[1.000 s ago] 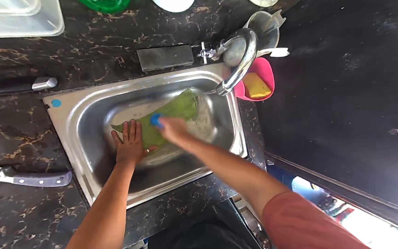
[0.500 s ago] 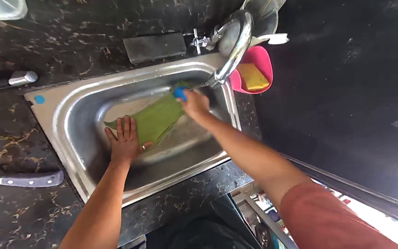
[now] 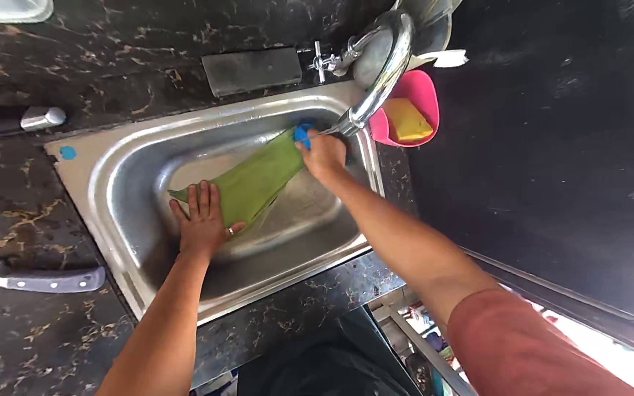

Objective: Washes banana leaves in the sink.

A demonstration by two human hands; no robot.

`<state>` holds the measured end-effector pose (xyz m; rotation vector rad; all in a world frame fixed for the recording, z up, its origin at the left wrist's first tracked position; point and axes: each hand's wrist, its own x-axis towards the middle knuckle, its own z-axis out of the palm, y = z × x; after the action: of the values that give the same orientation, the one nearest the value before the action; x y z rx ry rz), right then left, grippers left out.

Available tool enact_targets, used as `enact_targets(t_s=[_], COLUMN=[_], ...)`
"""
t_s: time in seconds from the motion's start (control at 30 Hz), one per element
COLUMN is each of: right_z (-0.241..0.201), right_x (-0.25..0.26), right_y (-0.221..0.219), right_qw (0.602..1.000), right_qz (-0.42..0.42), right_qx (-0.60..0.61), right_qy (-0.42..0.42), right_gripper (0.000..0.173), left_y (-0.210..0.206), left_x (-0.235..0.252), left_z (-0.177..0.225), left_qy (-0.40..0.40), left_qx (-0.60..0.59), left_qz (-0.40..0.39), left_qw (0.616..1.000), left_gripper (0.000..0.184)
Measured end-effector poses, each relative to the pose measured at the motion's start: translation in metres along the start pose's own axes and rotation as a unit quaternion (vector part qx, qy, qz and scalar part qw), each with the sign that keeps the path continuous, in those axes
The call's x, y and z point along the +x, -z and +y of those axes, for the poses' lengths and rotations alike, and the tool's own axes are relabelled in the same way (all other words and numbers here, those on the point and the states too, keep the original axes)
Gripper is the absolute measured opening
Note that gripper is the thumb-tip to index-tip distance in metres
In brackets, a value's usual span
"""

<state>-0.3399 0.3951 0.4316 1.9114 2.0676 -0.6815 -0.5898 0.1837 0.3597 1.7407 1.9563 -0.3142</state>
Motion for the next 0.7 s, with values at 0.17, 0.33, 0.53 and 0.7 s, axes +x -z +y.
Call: enact_targets(t_s=[0.17, 0.33, 0.53, 0.7], right_z=[-0.092, -0.031, -0.044, -0.082], right_x=[-0.085, -0.016, -0.046, -0.053], right_y=[-0.074, -0.031, -0.033, -0.062], right_qw=[0.98, 0.993, 0.997, 0.975], right_qz=[-0.096, -0.061, -0.006, -0.11], right_qx=[0.102, 0.047, 0.075, 0.066], right_qy=[0.143, 0.089, 0.037, 0.179], right_gripper=[0.028, 0.04, 0.035, 0.031], left_y=[0.0, -0.002, -0.003, 0.002], left_x=[-0.002, -0.004, -0.001, 0.001], left_z=[-0.001, -0.001, -0.001, 0.001], left_qy=[-0.002, -0.006, 0.0, -0.004], left_qx=[-0.007, -0.006, -0.002, -0.01], left_qz=[-0.014, 0.003, -0.004, -0.006], left_qw=[1.0, 1.0, 1.0, 1.0], left_gripper=[0.125, 0.125, 0.128, 0.123])
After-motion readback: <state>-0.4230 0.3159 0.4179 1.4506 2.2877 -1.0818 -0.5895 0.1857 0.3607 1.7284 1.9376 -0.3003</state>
